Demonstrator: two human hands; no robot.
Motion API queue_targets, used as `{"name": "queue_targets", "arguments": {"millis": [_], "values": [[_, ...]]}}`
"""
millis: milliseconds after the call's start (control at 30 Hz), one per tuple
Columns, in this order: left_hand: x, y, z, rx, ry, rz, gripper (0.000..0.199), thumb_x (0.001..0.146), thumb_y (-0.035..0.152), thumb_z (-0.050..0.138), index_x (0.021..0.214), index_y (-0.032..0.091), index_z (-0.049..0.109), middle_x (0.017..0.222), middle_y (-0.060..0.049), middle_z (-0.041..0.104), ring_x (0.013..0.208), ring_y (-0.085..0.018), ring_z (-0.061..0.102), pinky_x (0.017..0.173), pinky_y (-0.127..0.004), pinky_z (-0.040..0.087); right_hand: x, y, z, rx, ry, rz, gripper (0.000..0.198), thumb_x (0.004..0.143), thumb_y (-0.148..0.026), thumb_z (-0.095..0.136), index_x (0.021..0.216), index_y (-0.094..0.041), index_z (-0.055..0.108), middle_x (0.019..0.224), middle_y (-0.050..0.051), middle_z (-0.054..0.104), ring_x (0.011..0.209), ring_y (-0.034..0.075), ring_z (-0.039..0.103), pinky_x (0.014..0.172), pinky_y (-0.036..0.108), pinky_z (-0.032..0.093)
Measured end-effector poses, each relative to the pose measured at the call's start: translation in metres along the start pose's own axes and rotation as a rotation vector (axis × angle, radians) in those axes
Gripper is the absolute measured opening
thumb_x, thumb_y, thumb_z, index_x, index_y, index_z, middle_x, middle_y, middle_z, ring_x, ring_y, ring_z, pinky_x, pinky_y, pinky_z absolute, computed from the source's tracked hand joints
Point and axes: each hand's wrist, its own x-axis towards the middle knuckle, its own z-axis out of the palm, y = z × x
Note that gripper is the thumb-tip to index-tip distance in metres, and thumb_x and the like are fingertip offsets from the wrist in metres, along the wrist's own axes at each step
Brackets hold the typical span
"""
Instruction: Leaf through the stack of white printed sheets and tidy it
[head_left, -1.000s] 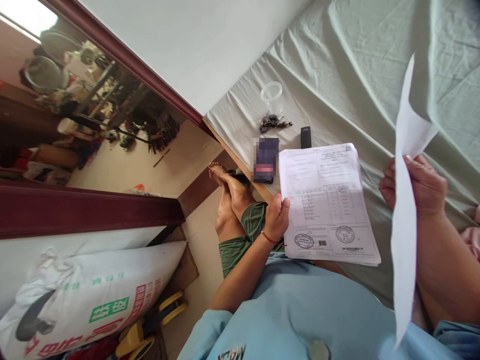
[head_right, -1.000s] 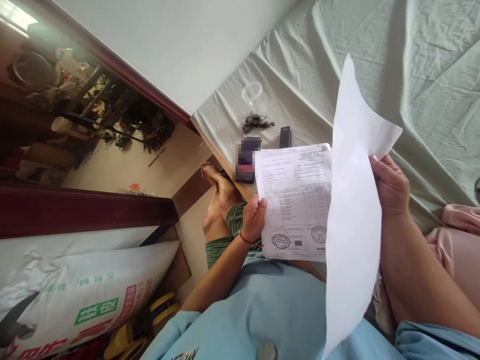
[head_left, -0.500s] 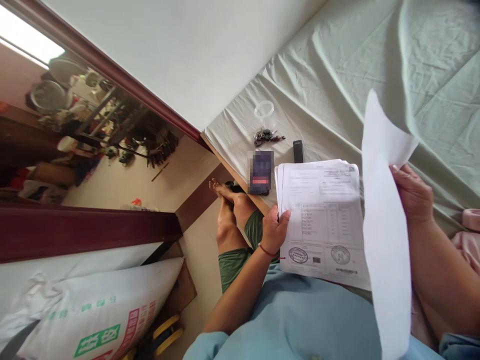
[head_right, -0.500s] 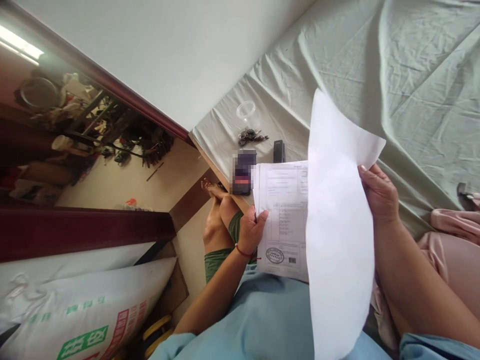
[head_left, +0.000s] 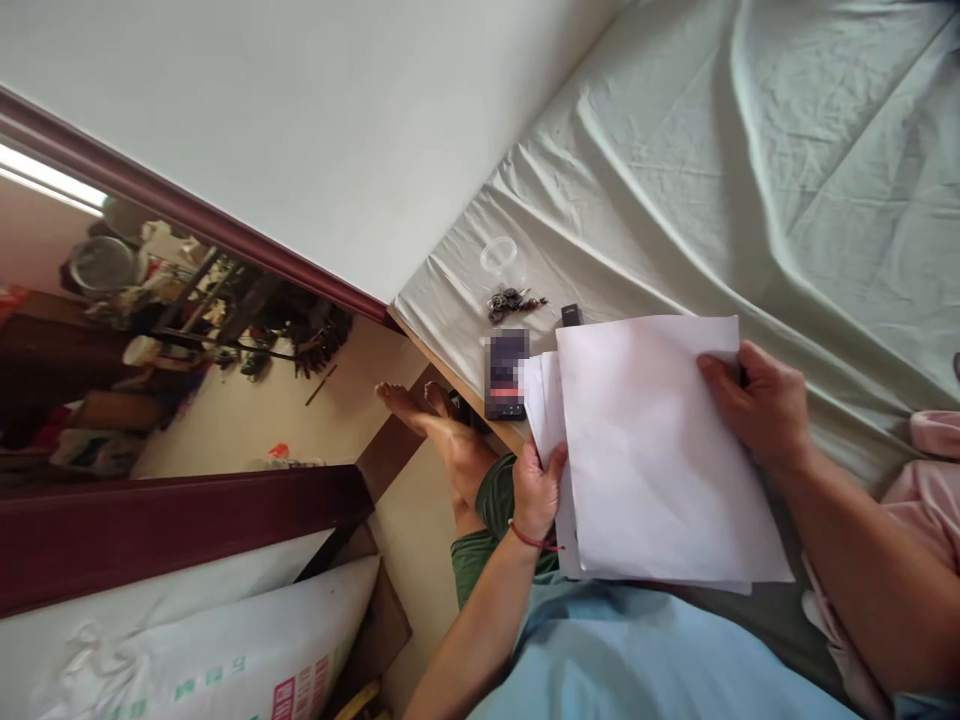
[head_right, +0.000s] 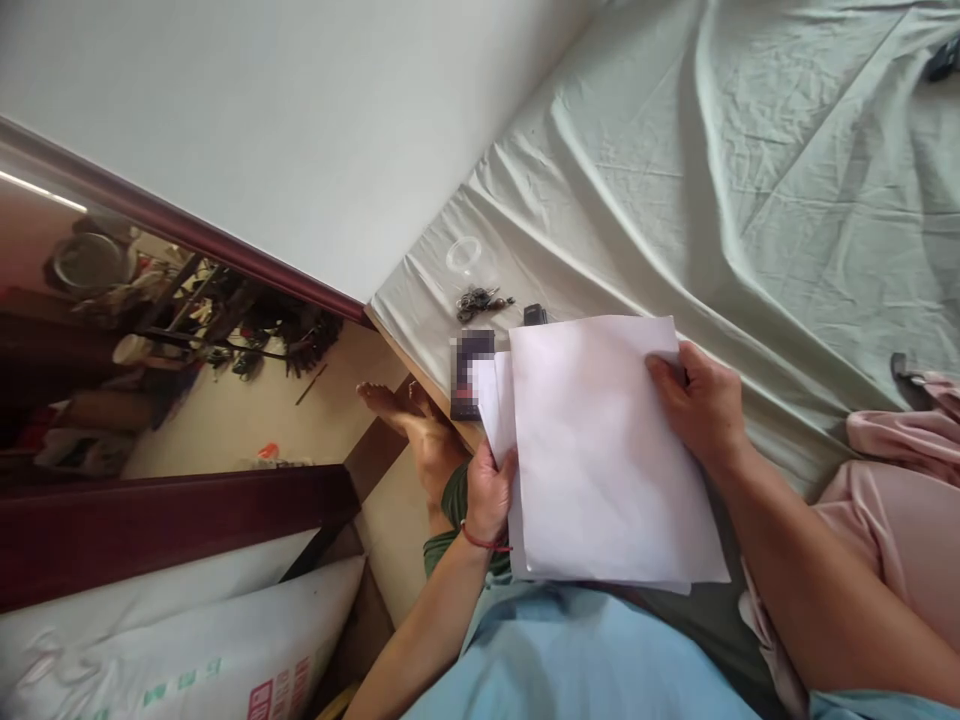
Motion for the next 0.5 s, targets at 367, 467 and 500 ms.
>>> {"name": "queue_targets", "arguments": {"millis": [367, 467, 500], "values": [[-0.001, -0.004, 0.004, -0.119, 0.058, 0.027, 0.042, 0.094, 0.051, 0.058, 0.123, 0.021, 0.064, 0.126, -0.009, 0.073, 0.125, -0.024, 0.065, 0.113, -0.038, 0.048, 0.005, 0.013, 0.002, 0.044, 0.003, -0.130, 0.017, 0.086, -0.038, 0.064, 0.079, -0.023, 0.065, 0.104, 0.006, 0.067, 0.075, 0.018, 0.056, 0.065, 0.033, 0.040], [-0.004, -0.005, 0.004, -0.192, 0.038, 0.023, 0.044, 0.093, 0.047, 0.061, 0.130, 0.023, 0.062, 0.129, -0.008, 0.072, 0.131, -0.025, 0.062, 0.115, -0.038, 0.047, 0.005, 0.014, 0.001, 0.037, -0.074, -0.097, 0.020, 0.087, -0.042, 0.062, 0.093, -0.024, 0.070, 0.108, 0.007, 0.071, 0.075, 0.019, 0.060, 0.065, 0.034, 0.042], [-0.004, -0.005, 0.003, -0.209, 0.034, 0.023, 0.046, 0.092, 0.046, 0.063, 0.132, 0.023, 0.062, 0.131, -0.008, 0.071, 0.133, -0.025, 0.060, 0.116, -0.038, 0.046, 0.004, 0.013, 0.000, 0.038, -0.102, -0.073, 0.021, 0.088, -0.043, 0.062, 0.094, -0.025, 0.069, 0.099, 0.005, 0.071, 0.072, 0.019, 0.059, 0.064, 0.033, 0.042]]}}
